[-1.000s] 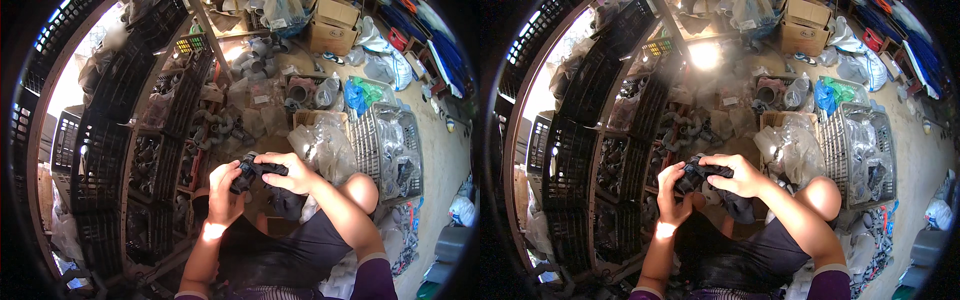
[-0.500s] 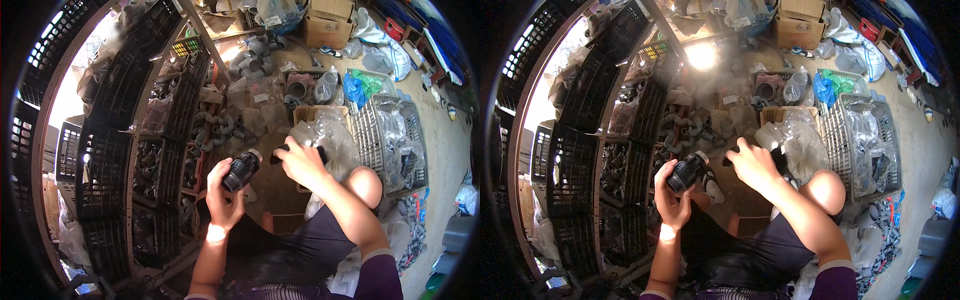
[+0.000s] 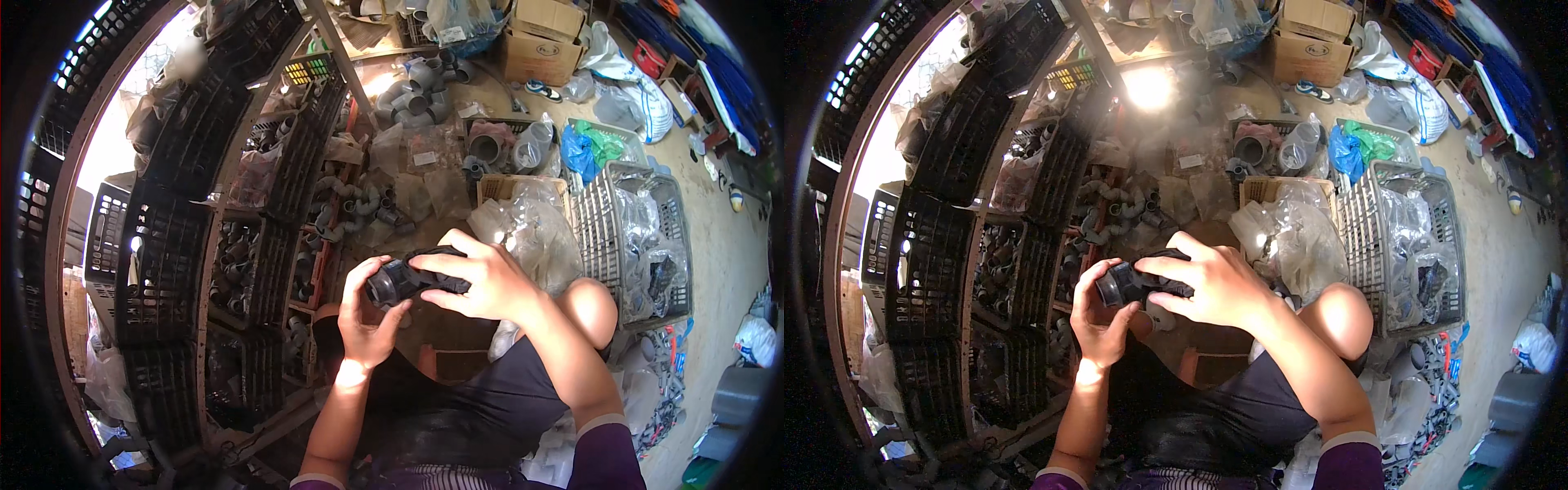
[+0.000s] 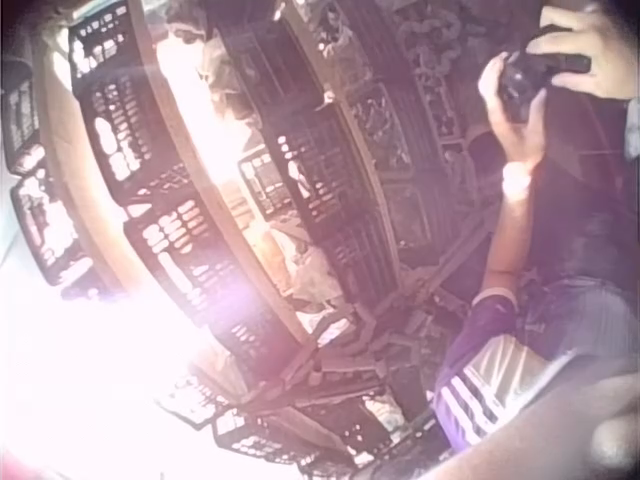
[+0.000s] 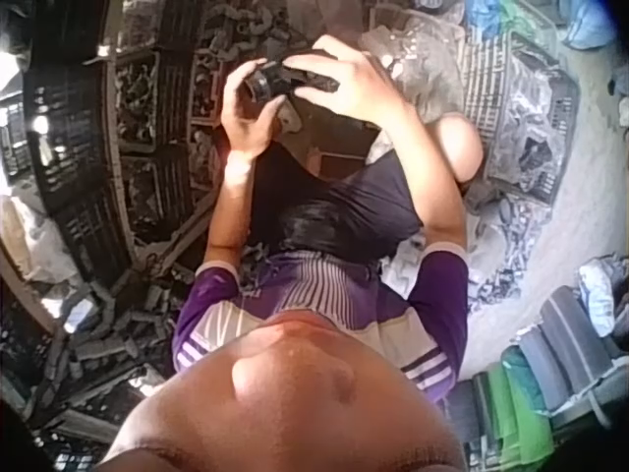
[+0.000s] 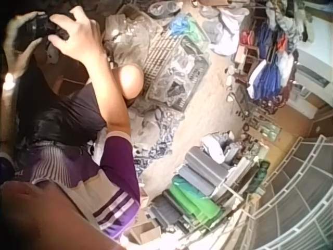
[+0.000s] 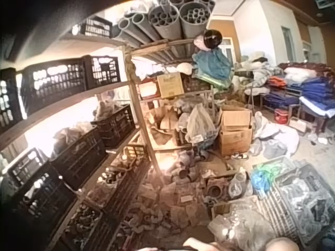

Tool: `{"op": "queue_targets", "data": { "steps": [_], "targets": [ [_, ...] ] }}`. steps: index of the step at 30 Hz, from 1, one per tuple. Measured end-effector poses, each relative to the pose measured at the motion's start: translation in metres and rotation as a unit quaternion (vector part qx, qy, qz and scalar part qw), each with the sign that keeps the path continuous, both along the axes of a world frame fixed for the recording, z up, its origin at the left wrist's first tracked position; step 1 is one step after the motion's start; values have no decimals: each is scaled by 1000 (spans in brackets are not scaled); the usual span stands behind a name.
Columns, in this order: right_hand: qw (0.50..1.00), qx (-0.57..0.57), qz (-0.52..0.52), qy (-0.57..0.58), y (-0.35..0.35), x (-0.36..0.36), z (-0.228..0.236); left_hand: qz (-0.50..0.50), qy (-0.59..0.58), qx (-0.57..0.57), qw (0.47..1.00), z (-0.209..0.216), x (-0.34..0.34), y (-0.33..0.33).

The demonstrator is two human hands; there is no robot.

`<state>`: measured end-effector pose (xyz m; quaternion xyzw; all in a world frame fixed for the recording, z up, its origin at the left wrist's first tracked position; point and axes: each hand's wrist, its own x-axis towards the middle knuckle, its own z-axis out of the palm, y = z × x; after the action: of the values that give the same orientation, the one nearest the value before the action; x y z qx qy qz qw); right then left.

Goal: Cleaning and assembling black PVC plumbing fittings in a warehouse storage area.

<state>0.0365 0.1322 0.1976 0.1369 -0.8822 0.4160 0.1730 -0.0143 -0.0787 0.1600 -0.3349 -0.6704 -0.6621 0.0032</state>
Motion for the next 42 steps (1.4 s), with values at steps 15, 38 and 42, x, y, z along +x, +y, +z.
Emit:
{"op": "queue_targets", "data": {
  "steps": [15, 38, 42],
  "targets": [
    [999, -16, 11, -51, -6, -4, -26, -67, -84, -29, 994, 4, -5, -10],
    [931, -217, 205, -212, 26, -8, -13, -228, -100, -12, 968, 26, -13, -18],
    [953, -125, 196, -193, 26, -7, -8, -245, -117, -29, 962, 28, -13, -15]
  ]
}}
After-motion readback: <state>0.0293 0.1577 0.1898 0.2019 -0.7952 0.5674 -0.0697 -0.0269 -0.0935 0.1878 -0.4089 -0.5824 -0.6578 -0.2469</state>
